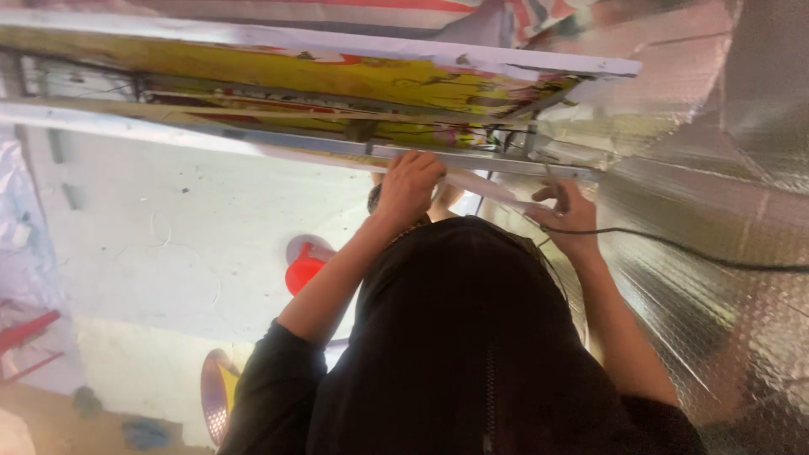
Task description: Assembling an illuminated sign by soldering components and securing the frame with tools.
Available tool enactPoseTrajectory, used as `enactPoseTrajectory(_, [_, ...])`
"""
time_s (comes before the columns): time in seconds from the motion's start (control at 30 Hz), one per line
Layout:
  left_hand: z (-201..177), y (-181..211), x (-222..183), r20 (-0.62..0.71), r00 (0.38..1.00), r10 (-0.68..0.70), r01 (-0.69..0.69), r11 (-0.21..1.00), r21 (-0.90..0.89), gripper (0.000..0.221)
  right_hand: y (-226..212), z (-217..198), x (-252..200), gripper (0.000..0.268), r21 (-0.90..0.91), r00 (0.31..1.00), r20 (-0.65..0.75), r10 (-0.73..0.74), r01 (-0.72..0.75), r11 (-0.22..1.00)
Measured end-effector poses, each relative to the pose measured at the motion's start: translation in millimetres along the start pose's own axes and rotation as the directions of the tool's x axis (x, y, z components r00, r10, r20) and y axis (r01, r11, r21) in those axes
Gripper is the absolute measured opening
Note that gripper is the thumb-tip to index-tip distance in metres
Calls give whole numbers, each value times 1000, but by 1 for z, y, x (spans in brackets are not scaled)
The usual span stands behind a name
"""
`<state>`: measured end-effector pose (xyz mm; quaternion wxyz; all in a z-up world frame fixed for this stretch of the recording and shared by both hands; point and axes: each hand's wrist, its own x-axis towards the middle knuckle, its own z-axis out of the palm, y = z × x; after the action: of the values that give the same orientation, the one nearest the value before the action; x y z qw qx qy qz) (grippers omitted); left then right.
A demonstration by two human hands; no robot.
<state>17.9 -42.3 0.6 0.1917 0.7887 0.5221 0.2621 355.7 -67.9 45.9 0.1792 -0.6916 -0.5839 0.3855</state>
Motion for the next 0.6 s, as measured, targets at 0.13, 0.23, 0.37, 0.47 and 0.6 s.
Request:
enactPoseTrajectory(0.13, [2,-3,5,31,999,-14,15,999,-34,5,24,3,-1,39,-6,999,-6,-32,32,999])
enactPoseTrajectory(0.23, [2,-4,9,40,999,-23,25,999,-33,8,29,10,-1,15,9,995,-101,24,-24,1000])
enactPoseTrajectory(0.37, [19,-17,11,35,998,-44,43,999,20,9,15,14,3,10,99,978,-201,53,-34,995])
enactPoseTrajectory(0.47, [14,-9,25,33,999,-40,40,999,0,8,7,14,4,11,88,971,-226,81,-62,994])
enactPoseTrajectory(0.6, [5,19,47,34,999,-21,24,996,-86,18,-14,12,2,19,-69,969,-245,-12,-6,998])
